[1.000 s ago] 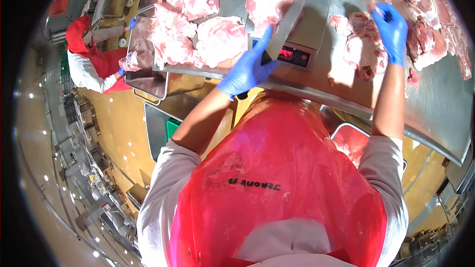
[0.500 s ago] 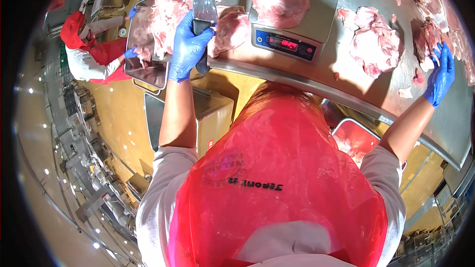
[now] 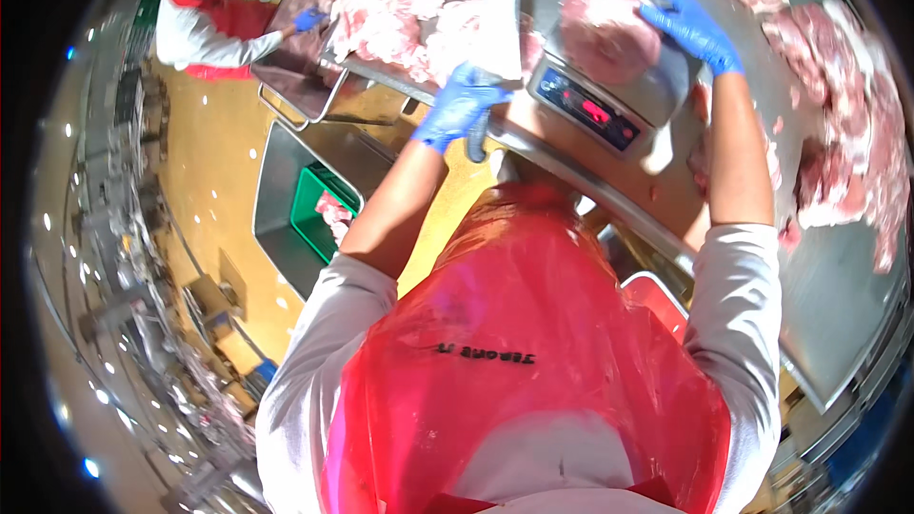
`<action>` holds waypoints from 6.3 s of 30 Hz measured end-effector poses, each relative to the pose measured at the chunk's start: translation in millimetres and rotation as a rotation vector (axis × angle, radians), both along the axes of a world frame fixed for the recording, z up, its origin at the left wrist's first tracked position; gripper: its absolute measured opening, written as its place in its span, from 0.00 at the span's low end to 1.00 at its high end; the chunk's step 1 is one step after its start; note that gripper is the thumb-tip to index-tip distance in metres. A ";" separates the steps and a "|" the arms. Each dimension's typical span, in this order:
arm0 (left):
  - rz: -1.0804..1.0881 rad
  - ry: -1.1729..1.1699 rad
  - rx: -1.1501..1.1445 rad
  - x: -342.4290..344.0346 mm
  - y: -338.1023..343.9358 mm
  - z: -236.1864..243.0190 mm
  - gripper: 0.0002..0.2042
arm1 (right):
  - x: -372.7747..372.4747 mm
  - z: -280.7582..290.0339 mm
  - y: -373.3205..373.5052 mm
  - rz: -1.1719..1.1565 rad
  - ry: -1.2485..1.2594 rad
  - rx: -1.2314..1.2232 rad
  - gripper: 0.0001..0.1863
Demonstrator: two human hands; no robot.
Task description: The person uses a knife to cut large pieces of raw meat into smaller portions on a stainless steel table. They weigh the cut pieces on a digital scale and place them into a green plastic bin. The process involves repetitive cutting, weighing, and sorting of the meat.
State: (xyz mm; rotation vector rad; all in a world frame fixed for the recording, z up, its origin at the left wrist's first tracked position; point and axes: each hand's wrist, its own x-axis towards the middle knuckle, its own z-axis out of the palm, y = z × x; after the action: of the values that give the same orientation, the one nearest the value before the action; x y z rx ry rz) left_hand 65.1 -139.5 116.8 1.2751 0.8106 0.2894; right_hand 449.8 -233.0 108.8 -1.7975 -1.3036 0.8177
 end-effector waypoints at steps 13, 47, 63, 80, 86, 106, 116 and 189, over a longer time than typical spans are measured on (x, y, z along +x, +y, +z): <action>0.284 -0.426 -0.330 -116.0 -12.1 -73.1 0.25 | -288.8 -54.5 23.9 0.206 0.165 -0.022 0.31; 0.633 -0.097 -0.130 -418.7 -6.7 -155.5 0.25 | -255.3 -48.1 220.1 0.256 -0.765 -0.271 0.20; -0.129 -0.813 -0.408 -65.6 69.3 -16.5 0.35 | -124.2 103.7 76.0 -0.313 0.406 0.167 0.06; -0.303 -0.150 0.007 141.6 91.0 -25.2 0.16 | -37.8 6.5 -85.5 -0.475 0.069 0.248 0.14; -0.153 -0.172 0.016 126.2 84.6 -16.5 0.22 | -51.2 6.8 -100.8 -0.439 -0.209 0.220 0.34; -0.222 -0.072 0.314 18.3 147.9 -36.5 0.24 | -103.3 -15.5 -186.6 -1.069 0.177 0.225 0.25; -0.256 -0.010 0.438 -20.4 176.4 -38.1 0.18 | -140.2 1.7 -173.5 -0.913 0.170 0.187 0.23; -0.537 -0.208 -0.004 146.9 37.6 -13.2 0.16 | -30.7 -41.7 -70.5 -0.864 -0.421 -0.367 0.23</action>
State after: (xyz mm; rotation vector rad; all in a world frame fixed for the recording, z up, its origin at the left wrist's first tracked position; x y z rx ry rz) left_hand 211.9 -101.9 103.5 1.3812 0.2730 -0.0141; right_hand 419.1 -303.5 67.1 -2.6173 -0.4752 0.1929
